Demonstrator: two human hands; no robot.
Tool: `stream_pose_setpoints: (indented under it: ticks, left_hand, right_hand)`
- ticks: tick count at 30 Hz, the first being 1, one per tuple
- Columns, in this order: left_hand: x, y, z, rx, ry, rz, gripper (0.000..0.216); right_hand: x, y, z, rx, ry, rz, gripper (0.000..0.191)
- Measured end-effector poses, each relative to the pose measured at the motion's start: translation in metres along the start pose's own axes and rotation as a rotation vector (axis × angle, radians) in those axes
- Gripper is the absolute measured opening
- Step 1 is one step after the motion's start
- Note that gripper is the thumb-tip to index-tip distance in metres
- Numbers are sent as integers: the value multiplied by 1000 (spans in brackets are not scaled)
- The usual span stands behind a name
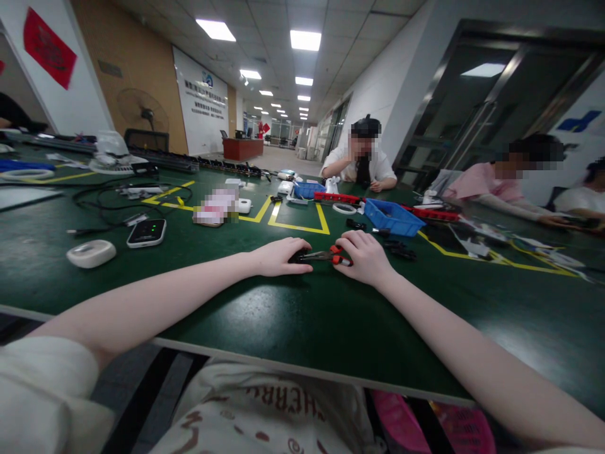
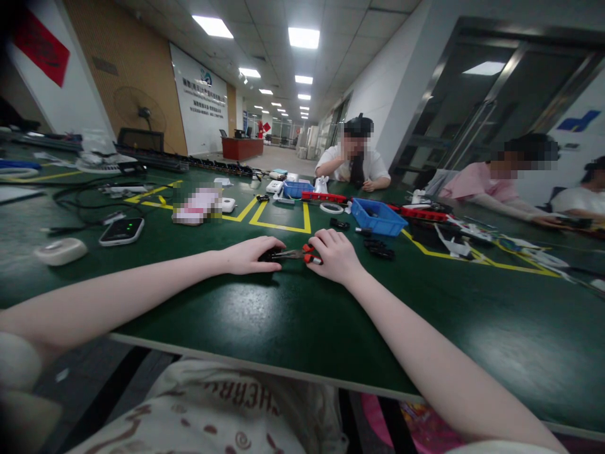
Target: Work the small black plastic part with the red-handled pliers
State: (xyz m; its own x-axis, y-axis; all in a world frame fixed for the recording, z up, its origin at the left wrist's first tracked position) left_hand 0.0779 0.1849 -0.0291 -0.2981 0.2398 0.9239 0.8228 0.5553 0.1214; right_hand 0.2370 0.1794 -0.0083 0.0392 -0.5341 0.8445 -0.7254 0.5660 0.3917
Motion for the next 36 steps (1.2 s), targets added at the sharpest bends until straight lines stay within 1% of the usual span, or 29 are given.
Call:
stream_pose_setpoints:
  ticks: [6, 13, 25, 30, 36]
  left_hand:
    - [0, -1, 1, 1, -6, 1, 52]
    - [-2, 0, 2, 14, -11, 22, 55]
    - [-2, -1, 2, 28, 37, 12, 57]
    - [-2, 0, 2, 34, 39, 9, 57]
    - [-2, 0, -1, 31, 84, 27, 54]
  right_hand:
    - [-3, 2, 1, 4, 7, 41, 28]
    - [1, 2, 3, 19, 31, 22, 29]
    - [0, -1, 4, 33, -21, 6, 47]
    - [1, -2, 5, 48, -102, -30, 44]
    - [2, 0, 6, 65, -77, -31, 45]
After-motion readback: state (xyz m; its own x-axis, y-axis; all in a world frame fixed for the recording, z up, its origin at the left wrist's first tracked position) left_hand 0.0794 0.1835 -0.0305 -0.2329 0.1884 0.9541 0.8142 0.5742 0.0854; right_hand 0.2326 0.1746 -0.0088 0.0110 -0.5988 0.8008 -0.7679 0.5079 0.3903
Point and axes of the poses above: each hand's wrist, its own y-axis towards the middle knuckle, its own x-axis out of the back of the hand, z = x × y, the point moved 8 cm from there along y, towards the middle knuckle, and after that the axes turned 13 degrees about z, right-handed, at the moved point
